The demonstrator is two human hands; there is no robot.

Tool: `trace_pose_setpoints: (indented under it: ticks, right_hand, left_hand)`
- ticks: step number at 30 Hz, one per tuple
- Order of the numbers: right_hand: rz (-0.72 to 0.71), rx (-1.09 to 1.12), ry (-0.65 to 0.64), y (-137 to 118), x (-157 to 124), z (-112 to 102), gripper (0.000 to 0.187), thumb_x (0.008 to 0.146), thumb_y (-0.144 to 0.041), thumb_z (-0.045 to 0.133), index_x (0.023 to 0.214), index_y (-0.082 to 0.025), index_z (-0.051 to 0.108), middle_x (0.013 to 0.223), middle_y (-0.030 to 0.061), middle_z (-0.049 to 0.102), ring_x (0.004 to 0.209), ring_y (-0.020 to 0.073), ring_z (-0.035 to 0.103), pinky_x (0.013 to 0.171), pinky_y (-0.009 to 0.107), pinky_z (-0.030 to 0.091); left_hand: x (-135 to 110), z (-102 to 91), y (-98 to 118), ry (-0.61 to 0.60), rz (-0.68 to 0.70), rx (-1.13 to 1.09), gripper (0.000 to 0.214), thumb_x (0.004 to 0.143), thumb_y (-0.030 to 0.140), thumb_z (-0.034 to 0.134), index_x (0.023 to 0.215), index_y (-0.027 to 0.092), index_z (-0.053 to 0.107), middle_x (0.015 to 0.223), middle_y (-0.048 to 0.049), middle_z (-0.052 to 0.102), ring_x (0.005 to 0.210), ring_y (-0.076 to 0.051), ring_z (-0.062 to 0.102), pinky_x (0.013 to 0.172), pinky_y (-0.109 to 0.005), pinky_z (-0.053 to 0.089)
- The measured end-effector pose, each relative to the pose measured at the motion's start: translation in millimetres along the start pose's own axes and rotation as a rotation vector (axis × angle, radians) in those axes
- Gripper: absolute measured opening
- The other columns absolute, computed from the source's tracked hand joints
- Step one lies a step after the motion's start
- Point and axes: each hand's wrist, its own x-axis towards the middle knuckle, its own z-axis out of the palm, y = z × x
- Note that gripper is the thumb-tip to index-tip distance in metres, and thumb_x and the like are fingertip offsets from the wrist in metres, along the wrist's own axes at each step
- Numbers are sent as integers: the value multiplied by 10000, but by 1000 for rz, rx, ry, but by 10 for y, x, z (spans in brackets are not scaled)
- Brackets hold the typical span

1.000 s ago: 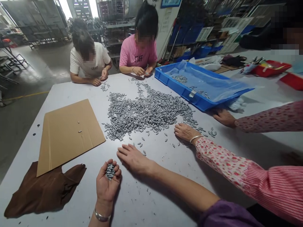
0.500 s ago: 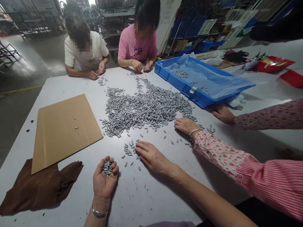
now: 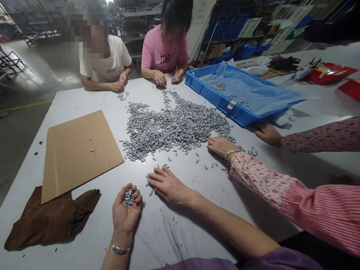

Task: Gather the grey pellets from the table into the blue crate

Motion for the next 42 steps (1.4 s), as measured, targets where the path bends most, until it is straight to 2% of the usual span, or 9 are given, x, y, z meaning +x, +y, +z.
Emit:
trace_pose_setpoints:
  ticks: [2, 7, 11, 15, 19, 27, 33, 39, 42]
  right_hand:
    - [-6, 38, 48, 46, -78, -21, 342, 1027, -274, 460, 1315, -210, 633, 1426, 132, 597, 1384, 293, 476, 1176, 602, 331]
    - [263, -13, 250, 409, -340, -128, 397, 1007, -271, 462, 1367, -149, 577, 1451, 200, 540, 1388, 321, 464, 1141, 593, 408]
    - [276, -36, 249, 482, -441, -121, 391, 1009, -284, 459, 1356, -134, 560, 1459, 202, 507, 1377, 326, 459, 1134, 555, 430]
    - [357, -10, 264, 395, -434, -77, 354, 1005, -300, 474, 1310, -154, 579, 1239, 178, 593, 1153, 310, 571, 1011, 504, 516]
    - [470, 6, 191, 329, -330, -54, 325, 978, -297, 521, 1255, -139, 584, 1091, 151, 559, 992, 290, 578, 889, 447, 552]
    - [326, 213, 96, 42, -73, -43, 288, 1019, -238, 444, 1269, -184, 576, 1064, 94, 561, 859, 191, 597, 824, 336, 553]
    - [481, 39, 200, 225, -100, -69, 325, 998, -270, 486, 1279, -143, 585, 1169, 167, 569, 1050, 291, 567, 938, 460, 530]
    - [354, 59, 130, 135, -137, -74, 273, 1003, -291, 504, 1232, -177, 599, 1198, 148, 588, 1034, 273, 573, 939, 446, 535]
    - [397, 55, 161, 138, -230, -99, 363, 987, -370, 549, 1286, -165, 569, 1245, 172, 572, 1094, 295, 571, 958, 470, 533]
  left_hand:
    - [-7, 5, 5, 7, 16, -1, 186, 944, 165, 507, 861, 122, 668, 822, -72, 569, 648, -119, 491, 546, -222, 456]
    - [-22, 27, 15, 43, 66, -55, 177, 951, 146, 494, 879, 124, 654, 825, -63, 557, 643, -115, 475, 539, -221, 444]
    - [-30, 38, 37, 47, 76, -80, 198, 969, 145, 462, 897, 124, 646, 827, -59, 550, 644, -113, 465, 540, -222, 440]
    - [-41, 42, 62, 36, 92, -88, 202, 976, 153, 456, 904, 126, 643, 831, -55, 548, 651, -111, 466, 545, -220, 444]
    - [-43, 44, 74, 38, 100, -92, 197, 971, 146, 461, 907, 124, 646, 832, -57, 549, 655, -112, 479, 547, -220, 449]
    - [-23, 19, 76, 26, 112, -59, 205, 971, 160, 470, 893, 127, 656, 830, -56, 555, 657, -112, 485, 547, -221, 456]
    - [-39, 45, 60, 42, 94, -87, 208, 971, 153, 465, 882, 128, 652, 832, -58, 561, 654, -113, 485, 543, -221, 455]
    - [-34, 39, 55, 41, 100, -86, 193, 960, 139, 473, 891, 122, 653, 828, -60, 566, 655, -115, 488, 544, -225, 456]
    - [-34, 40, 59, 33, 98, -82, 189, 955, 133, 474, 883, 126, 649, 822, -56, 564, 648, -113, 486, 542, -223, 456]
